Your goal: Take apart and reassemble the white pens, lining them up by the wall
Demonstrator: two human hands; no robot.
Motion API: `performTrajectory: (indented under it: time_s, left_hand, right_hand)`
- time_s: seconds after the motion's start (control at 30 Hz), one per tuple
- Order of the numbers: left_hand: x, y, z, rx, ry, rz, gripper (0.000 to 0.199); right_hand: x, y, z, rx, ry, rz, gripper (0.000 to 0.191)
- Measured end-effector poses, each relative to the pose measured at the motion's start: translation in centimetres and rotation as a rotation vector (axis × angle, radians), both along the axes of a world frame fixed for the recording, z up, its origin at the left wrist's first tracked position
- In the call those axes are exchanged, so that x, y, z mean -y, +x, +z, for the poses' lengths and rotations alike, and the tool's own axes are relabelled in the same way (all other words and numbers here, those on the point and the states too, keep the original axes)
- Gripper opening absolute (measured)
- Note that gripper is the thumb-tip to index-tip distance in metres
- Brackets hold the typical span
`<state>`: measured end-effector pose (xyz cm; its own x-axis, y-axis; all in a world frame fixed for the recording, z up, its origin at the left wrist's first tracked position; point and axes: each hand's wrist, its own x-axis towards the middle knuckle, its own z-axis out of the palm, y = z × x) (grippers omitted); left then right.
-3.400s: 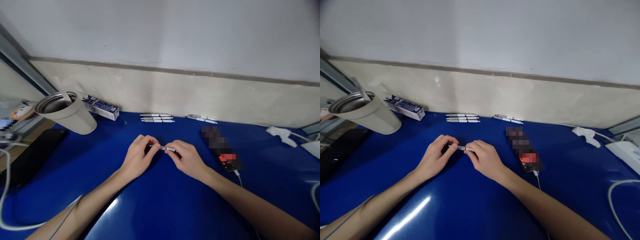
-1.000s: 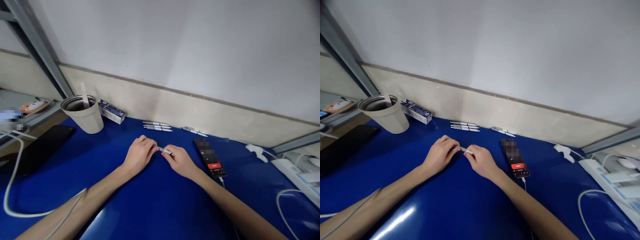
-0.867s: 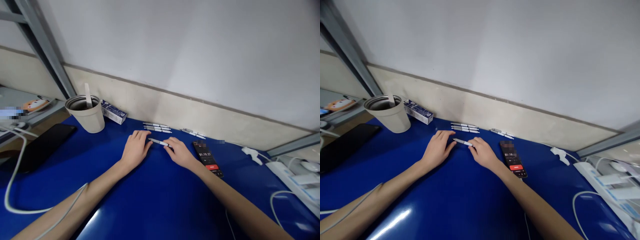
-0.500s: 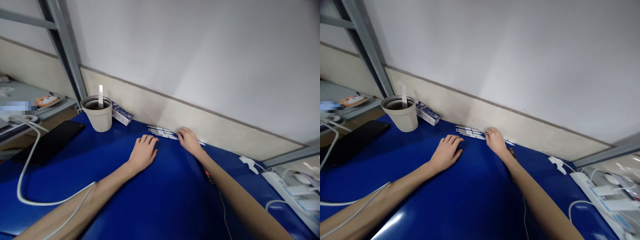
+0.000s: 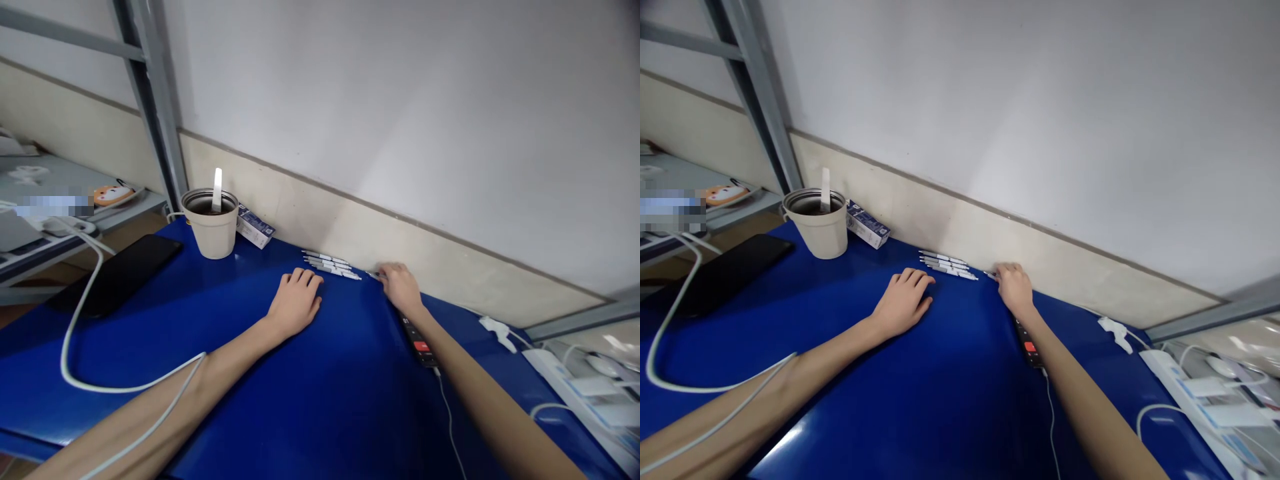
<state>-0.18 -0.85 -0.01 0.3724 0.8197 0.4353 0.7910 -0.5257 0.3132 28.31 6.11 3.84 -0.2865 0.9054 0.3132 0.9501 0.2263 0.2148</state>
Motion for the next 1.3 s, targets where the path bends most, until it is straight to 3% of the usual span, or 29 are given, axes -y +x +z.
performTrajectory:
  time_s: [0.2,0.27,0.4,0.53,0.77,1.1,1.3]
  left_hand:
    - [0.8,0.6,0.6,0.063,0.013,-0.037,0.029]
    - [1.3,1.0,0.7,0.084,0.013,-0.068,0.031]
    - [2.0,1.8,0.2,-0.036,0.002,-0.175,0.030]
    - [1.9,2.1,-0.4,-0.102,-0.012,-0.211,0.027]
    - [1.0,1.5,-0.4,-0.113,-0.037,-0.176,0.027]
    - [0.0,0.5,-0.1,-0.145,-0.074,-0.163,0.027]
    - [0.1,0.6,-0.2,-0.135,-0.063,-0.178,0.028]
  right_hand:
    - [3.7,-3.5,1.4,-0.048,-0.021,0.261,0.022]
    - [5.6,-5.1,0.6,-0.156,-0.086,0.456,0.022]
    - [8.5,-7.1,-2.4,-0.351,-0.135,0.549,0.022]
    - [9.6,-6.7,-3.9,-0.402,-0.123,0.514,0.018]
    - [8.6,-3.9,-2.9,-0.275,-0.036,0.322,0.054]
    - [6.7,-2.4,-3.5,-0.210,0.036,0.121,0.067]
    - [6.5,-2.3,-3.4,-0.191,0.035,0.072,0.070]
